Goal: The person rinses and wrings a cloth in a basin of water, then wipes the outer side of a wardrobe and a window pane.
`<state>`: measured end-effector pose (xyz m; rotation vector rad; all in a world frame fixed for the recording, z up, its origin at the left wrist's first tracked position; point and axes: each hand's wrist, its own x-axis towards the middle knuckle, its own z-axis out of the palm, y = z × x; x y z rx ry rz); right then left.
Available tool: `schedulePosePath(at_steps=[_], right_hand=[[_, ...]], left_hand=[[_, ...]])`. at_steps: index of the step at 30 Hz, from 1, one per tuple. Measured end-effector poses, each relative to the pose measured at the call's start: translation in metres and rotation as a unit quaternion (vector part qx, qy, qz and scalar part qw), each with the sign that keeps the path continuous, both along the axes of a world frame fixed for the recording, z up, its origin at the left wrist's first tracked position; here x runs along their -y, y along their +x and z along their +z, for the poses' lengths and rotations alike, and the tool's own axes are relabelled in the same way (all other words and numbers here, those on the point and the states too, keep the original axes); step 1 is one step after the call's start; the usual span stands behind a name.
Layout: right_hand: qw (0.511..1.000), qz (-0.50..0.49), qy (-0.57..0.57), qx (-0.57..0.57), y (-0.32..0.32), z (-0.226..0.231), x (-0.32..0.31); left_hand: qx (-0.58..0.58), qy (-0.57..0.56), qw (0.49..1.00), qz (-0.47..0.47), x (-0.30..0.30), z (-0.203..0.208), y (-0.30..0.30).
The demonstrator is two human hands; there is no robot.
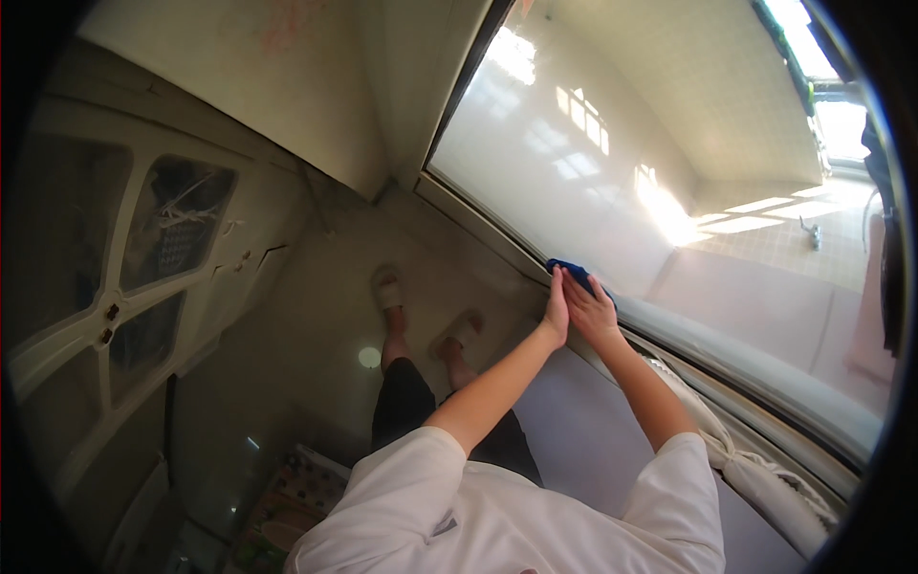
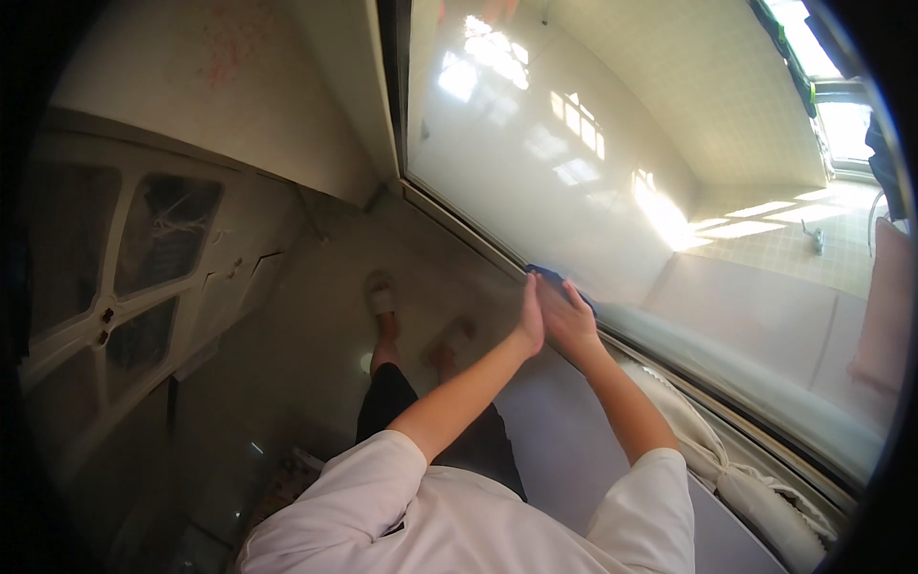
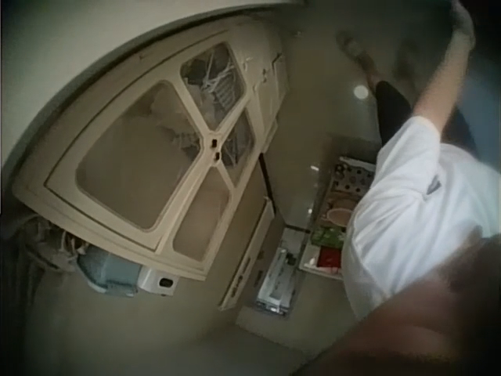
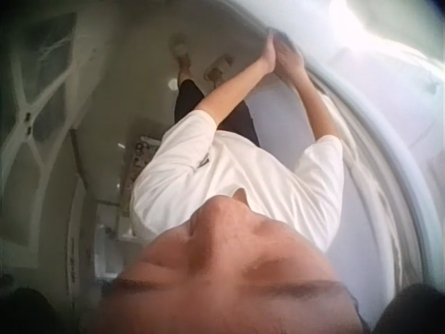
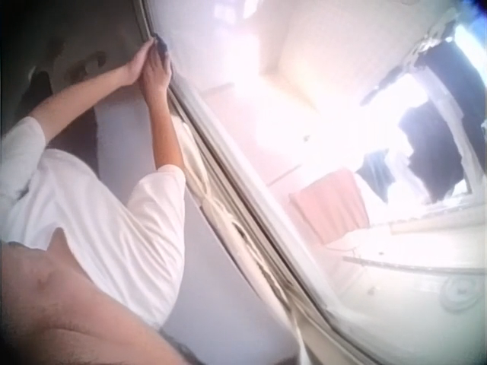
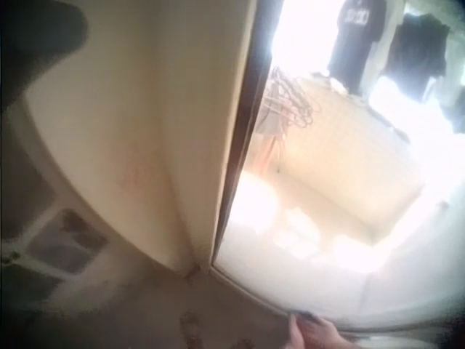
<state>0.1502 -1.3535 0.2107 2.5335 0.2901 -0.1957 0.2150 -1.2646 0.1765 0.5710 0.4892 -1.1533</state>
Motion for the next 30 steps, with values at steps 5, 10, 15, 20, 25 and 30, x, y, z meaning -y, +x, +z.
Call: schedulePosePath(at_steps=[5, 10, 15, 20, 25, 30], right_hand=[[0.997, 0.042, 0.056, 0.037, 0.124, -0.04, -0.028], [0.998, 0.054, 0.019, 0.038, 0.253, -0.052, -0.079], [0.998, 0.039, 0.003, 0.039, 0.264, -0.061, -0.082], [0.998, 0.057, 0.004, 0.032, 0.163, -0.081, -0.051], [0.999, 0.053, 0.006, 0.007, 0.071, -0.078, -0.016], [0.999, 0.046, 0.01, 0.005, 0.088, -0.082, -0.02]], left_hand=[[0.066, 0.07, 0.99, 0.105, -0.022, -0.037, 0.109], [0.133, 0.063, 0.97, 0.194, -0.064, -0.05, 0.23], [0.097, 0.013, 0.976, 0.197, -0.069, -0.067, 0.233], [0.024, 0.02, 0.983, 0.181, -0.036, -0.097, 0.132], [-0.018, 0.078, 0.991, 0.111, -0.003, -0.083, 0.043], [-0.062, 0.102, 0.986, 0.117, -0.003, -0.073, 0.076]])
